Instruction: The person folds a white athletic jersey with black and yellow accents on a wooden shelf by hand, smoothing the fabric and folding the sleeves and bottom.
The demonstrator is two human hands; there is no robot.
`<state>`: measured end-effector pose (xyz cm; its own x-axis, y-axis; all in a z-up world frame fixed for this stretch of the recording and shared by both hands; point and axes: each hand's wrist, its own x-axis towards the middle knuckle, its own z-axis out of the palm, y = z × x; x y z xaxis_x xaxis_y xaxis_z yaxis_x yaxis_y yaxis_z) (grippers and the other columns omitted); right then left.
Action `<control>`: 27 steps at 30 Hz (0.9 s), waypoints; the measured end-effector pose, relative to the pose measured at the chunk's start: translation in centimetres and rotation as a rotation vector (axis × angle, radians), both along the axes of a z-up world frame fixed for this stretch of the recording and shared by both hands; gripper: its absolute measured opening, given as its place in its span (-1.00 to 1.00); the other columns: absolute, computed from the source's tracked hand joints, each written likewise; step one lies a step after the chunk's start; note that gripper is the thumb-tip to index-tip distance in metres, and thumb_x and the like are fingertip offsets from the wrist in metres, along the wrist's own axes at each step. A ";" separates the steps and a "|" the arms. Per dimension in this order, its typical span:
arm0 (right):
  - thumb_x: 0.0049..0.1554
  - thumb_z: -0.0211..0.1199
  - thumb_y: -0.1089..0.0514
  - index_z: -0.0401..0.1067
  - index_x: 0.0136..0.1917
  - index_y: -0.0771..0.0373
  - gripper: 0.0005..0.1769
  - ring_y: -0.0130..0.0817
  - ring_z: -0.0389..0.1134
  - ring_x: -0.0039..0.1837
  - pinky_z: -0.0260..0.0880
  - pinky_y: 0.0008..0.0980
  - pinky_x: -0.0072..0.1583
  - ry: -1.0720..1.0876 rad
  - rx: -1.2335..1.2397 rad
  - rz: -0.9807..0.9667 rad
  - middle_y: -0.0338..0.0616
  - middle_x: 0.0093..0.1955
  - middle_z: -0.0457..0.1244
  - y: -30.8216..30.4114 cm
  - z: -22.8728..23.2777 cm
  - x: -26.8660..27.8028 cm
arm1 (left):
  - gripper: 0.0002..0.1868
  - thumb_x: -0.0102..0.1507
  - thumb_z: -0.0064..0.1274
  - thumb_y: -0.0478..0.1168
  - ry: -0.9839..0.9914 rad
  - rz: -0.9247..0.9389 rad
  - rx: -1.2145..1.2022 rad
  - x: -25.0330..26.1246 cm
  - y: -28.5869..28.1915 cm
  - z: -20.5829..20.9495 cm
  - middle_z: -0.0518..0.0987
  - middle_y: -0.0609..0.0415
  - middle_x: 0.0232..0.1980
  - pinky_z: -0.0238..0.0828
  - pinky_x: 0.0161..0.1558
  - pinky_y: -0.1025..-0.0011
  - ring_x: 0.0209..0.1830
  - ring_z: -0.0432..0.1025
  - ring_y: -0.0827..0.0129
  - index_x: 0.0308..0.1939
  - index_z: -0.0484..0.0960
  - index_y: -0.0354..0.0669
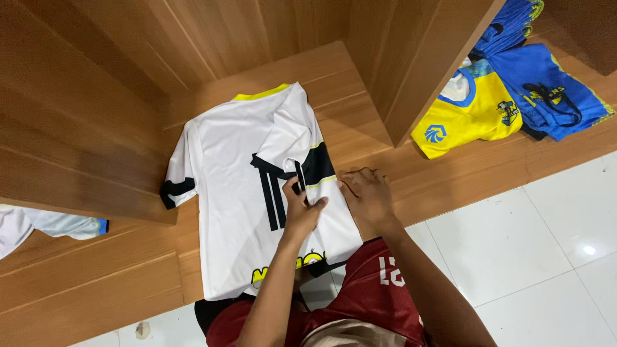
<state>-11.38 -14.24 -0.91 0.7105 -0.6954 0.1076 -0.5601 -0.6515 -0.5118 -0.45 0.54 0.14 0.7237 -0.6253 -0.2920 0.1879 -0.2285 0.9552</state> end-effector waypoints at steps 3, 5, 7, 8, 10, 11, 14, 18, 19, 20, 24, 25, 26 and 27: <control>0.23 0.16 -0.37 0.50 0.16 -0.11 -0.57 -0.11 0.26 0.26 0.14 -0.13 0.29 0.035 0.090 0.057 -0.33 0.02 0.28 0.4 1.7 -0.3 | -0.27 0.32 0.11 -0.29 0.029 0.030 0.006 0.5 0.5 -0.9 0.52 -0.10 0.09 0.36 -0.63 0.52 -0.46 0.36 0.39 0.44 0.00 -0.15; 0.25 0.17 -0.33 0.50 0.17 -0.15 -0.62 -0.10 0.24 0.29 0.09 -0.06 0.35 -0.003 0.141 0.043 -0.30 0.02 0.25 0.7 2.3 -0.1 | -0.66 0.21 0.22 -0.18 -0.242 0.175 0.232 1.1 0.4 0.1 0.68 -0.05 0.06 0.57 -0.12 0.28 -0.11 0.59 0.10 0.08 0.63 0.00; 0.26 0.15 -0.29 0.49 0.17 -0.13 -0.65 -0.10 0.27 0.26 0.10 -0.07 0.35 0.003 0.129 0.048 -0.28 0.02 0.27 0.4 1.9 0.0 | -0.69 0.21 0.17 -0.27 -0.380 0.313 0.171 4.9 0.5 -2.0 0.61 -0.18 0.03 0.50 0.00 0.13 -0.01 0.51 -0.08 0.04 0.60 -0.12; 0.28 0.14 -0.25 0.48 0.16 -0.10 -0.67 -0.10 0.29 0.24 0.12 -0.08 0.35 0.016 0.129 0.047 -0.27 0.01 0.28 0.5 1.5 -0.2 | -0.72 0.20 0.13 -0.35 -0.513 0.445 0.121 6.6 0.8 -3.1 0.53 -0.31 -0.01 0.43 0.12 -0.01 0.10 0.44 -0.26 0.01 0.56 -0.24; 0.27 0.14 -0.26 0.46 0.18 -0.12 -0.67 -0.08 0.29 0.25 0.12 -0.06 0.35 0.023 0.132 0.062 -0.26 0.01 0.27 0.2 0.9 -0.3 | -0.62 0.23 0.16 -0.19 -0.571 0.452 0.326 10.4 1.2 -4.1 0.45 -0.20 0.08 0.39 0.12 -0.11 0.14 0.37 -0.23 0.10 0.52 -0.18; 0.27 0.15 -0.28 0.44 0.19 -0.14 -0.66 -0.07 0.29 0.25 0.12 -0.03 0.35 0.028 0.135 0.073 -0.26 0.01 0.27 -0.1 0.6 -0.3 | -0.50 0.25 0.18 -0.02 -0.626 0.454 0.529 12.3 1.3 -4.6 0.37 -0.10 0.18 0.35 0.13 -0.20 0.19 0.30 -0.20 0.20 0.49 -0.11; 0.27 0.16 -0.18 0.45 0.18 -0.10 -0.70 -0.09 0.29 0.26 0.12 -0.04 0.33 -0.001 0.150 0.052 -0.25 0.02 0.28 0.3 1.6 -0.2 | -0.57 0.29 0.08 0.13 -0.589 0.316 0.737 16.1 0.5 -6.2 0.27 0.10 0.15 0.22 0.08 0.07 0.18 0.18 0.05 0.12 0.54 0.04; 0.21 0.24 -0.18 0.37 0.05 -0.02 -0.71 -0.01 0.29 0.26 0.12 0.07 0.33 -0.005 0.092 0.068 -0.21 0.03 0.26 0.0 -0.5 0.0 | -0.72 0.36 -0.03 -0.06 -0.580 0.216 0.751 18.2 0.5 -4.0 0.37 0.00 0.04 0.19 0.07 0.02 0.12 0.27 -0.06 0.07 0.57 -0.06; 0.22 0.21 -0.15 0.39 0.10 -0.04 -0.73 -0.09 0.26 0.25 0.13 0.01 0.31 -0.013 0.057 0.039 -0.25 0.05 0.25 0.2 -0.8 0.2 | -0.75 0.38 -0.11 -0.06 -0.530 0.259 0.680 19.2 0.4 -4.4 0.45 0.04 -0.05 0.17 0.07 0.04 0.03 0.38 -0.02 0.07 0.50 -0.03; 0.23 0.19 -0.13 0.40 0.15 -0.07 -0.73 -0.17 0.24 0.25 0.14 -0.04 0.29 -0.022 0.021 0.013 -0.29 0.06 0.23 0.4 -1.0 0.4 | -0.78 0.40 -0.18 -0.07 -0.480 0.302 0.611 20.3 0.4 -4.8 0.54 0.09 -0.13 0.14 0.07 0.06 -0.05 0.49 0.02 0.07 0.42 0.01; 0.16 0.12 0.19 0.43 0.13 0.02 -0.74 -0.08 0.34 0.19 0.31 -0.08 0.21 -0.178 -0.128 0.179 -0.14 0.04 0.26 3.8 2.1 4.7 | -0.75 0.30 -0.02 -0.14 -0.352 0.470 0.364 26.2 0.6 -7.8 0.61 0.08 -0.17 0.44 -0.20 0.26 -0.19 0.57 0.17 0.04 0.37 0.03; 0.14 0.17 0.12 0.45 0.13 0.01 -0.73 -0.09 0.33 0.22 0.33 -0.08 0.19 -0.266 -0.297 0.265 -0.14 0.09 0.27 4.7 1.6 6.5 | -0.71 0.29 0.01 -0.14 -0.309 0.486 0.319 26.4 0.7 -7.0 0.61 0.11 -0.18 0.47 -0.25 0.32 -0.23 0.56 0.27 0.06 0.35 0.04; 0.12 0.23 0.04 0.48 0.13 0.00 -0.72 -0.11 0.32 0.25 0.34 -0.09 0.17 -0.359 -0.470 0.345 -0.14 0.14 0.27 5.5 1.1 8.4 | -0.66 0.28 0.05 -0.15 -0.270 0.499 0.271 26.9 0.5 -6.0 0.61 0.15 -0.18 0.50 -0.31 0.38 -0.27 0.56 0.38 0.08 0.32 0.05; 0.12 0.23 0.04 0.48 0.13 0.00 -0.72 -0.11 0.32 0.25 0.34 -0.09 0.17 -0.365 -0.469 0.347 -0.14 0.14 0.27 6.5 1.1 9.9 | -0.66 0.28 0.05 -0.15 -0.275 0.503 0.272 26.7 0.7 -4.9 0.61 0.15 -0.18 0.50 -0.31 0.38 -0.27 0.56 0.38 0.08 0.32 0.05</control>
<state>-1.47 -7.75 0.23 0.7450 -0.2558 0.6160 -0.1245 -0.9606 -0.2484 26.26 1.27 -4.77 0.9809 -0.1189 -0.1539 0.0913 -0.4173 0.9042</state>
